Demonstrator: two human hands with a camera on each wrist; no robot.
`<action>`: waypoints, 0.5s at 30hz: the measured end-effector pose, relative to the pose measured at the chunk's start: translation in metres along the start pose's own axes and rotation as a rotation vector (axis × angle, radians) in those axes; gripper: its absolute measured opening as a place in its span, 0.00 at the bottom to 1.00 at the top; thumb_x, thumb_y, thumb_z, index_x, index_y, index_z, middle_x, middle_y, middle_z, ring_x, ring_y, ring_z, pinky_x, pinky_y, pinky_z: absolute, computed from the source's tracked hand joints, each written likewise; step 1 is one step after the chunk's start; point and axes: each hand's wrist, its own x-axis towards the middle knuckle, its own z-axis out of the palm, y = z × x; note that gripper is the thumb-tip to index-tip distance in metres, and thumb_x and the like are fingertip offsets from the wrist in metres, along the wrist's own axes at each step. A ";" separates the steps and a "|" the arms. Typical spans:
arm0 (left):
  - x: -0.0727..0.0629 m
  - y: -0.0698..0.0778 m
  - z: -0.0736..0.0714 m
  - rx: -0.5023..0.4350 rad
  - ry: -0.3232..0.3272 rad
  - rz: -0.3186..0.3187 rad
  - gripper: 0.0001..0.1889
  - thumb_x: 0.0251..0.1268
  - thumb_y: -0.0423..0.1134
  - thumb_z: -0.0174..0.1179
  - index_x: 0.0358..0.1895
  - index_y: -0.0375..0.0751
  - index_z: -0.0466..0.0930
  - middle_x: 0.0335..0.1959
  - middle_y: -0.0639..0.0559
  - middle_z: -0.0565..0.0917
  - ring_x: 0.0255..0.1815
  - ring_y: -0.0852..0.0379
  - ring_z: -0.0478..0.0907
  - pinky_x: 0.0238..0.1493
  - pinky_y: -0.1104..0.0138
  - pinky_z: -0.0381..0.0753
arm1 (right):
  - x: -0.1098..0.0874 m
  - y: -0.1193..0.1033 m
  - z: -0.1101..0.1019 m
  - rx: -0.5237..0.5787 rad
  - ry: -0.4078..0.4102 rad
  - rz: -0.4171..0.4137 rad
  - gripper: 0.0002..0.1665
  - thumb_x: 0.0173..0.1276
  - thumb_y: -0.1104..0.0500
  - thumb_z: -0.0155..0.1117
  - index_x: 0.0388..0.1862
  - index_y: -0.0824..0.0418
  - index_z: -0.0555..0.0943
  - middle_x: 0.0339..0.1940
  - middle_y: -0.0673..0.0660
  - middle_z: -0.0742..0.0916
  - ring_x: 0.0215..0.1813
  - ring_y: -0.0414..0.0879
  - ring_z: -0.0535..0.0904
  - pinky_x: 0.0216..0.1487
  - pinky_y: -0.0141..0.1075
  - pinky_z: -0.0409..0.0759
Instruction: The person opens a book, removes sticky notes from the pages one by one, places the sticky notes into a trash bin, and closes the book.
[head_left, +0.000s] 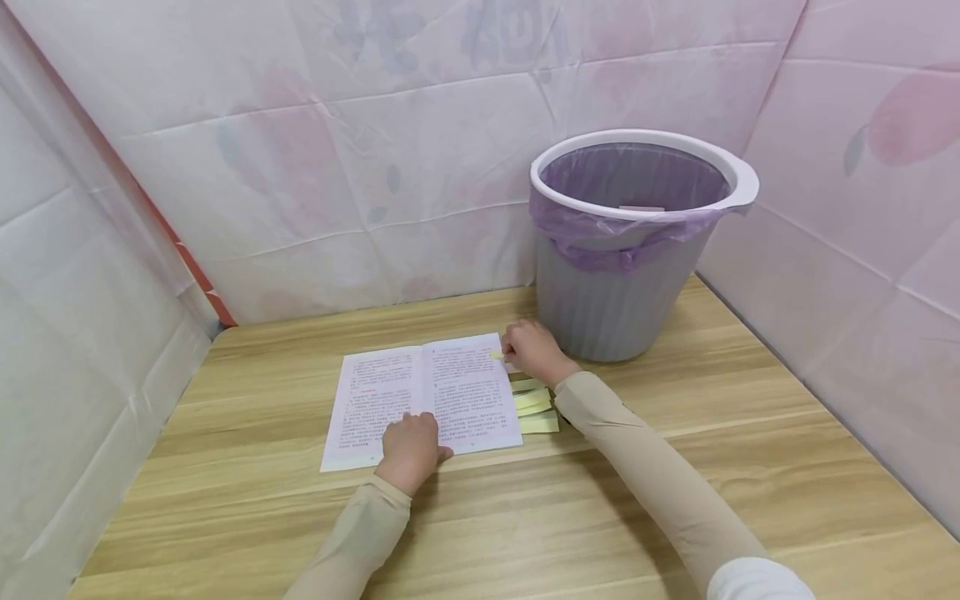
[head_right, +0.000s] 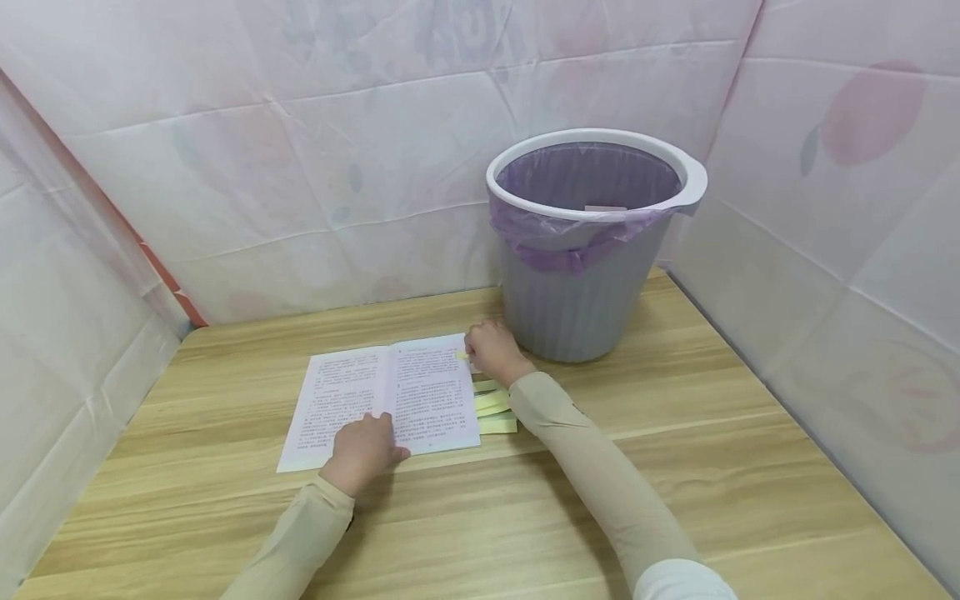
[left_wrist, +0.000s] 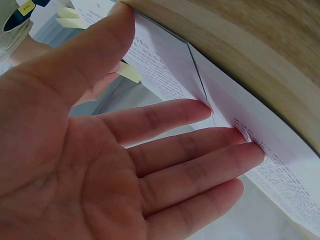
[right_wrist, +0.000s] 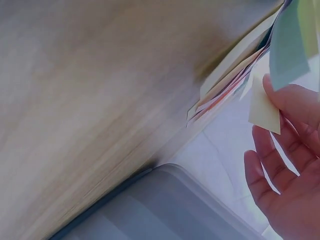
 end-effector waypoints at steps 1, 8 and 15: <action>0.000 0.000 0.000 0.001 0.000 0.000 0.28 0.48 0.56 0.71 0.37 0.31 0.79 0.28 0.40 0.81 0.30 0.45 0.79 0.35 0.56 0.80 | 0.000 0.000 -0.001 0.008 -0.003 0.008 0.15 0.53 0.74 0.66 0.14 0.59 0.78 0.20 0.51 0.80 0.29 0.47 0.73 0.39 0.42 0.74; 0.000 0.001 -0.003 -0.010 -0.008 -0.006 0.27 0.48 0.55 0.72 0.37 0.31 0.79 0.27 0.41 0.80 0.29 0.46 0.78 0.35 0.56 0.80 | -0.002 -0.003 -0.007 0.082 -0.037 0.061 0.05 0.60 0.70 0.67 0.26 0.62 0.84 0.28 0.54 0.84 0.36 0.48 0.78 0.41 0.40 0.78; -0.002 0.001 -0.003 -0.011 -0.007 0.001 0.27 0.48 0.54 0.72 0.37 0.31 0.79 0.27 0.41 0.80 0.30 0.46 0.78 0.36 0.56 0.79 | -0.013 -0.016 -0.037 0.211 0.101 0.029 0.03 0.63 0.68 0.66 0.35 0.65 0.85 0.32 0.56 0.86 0.35 0.47 0.81 0.39 0.39 0.81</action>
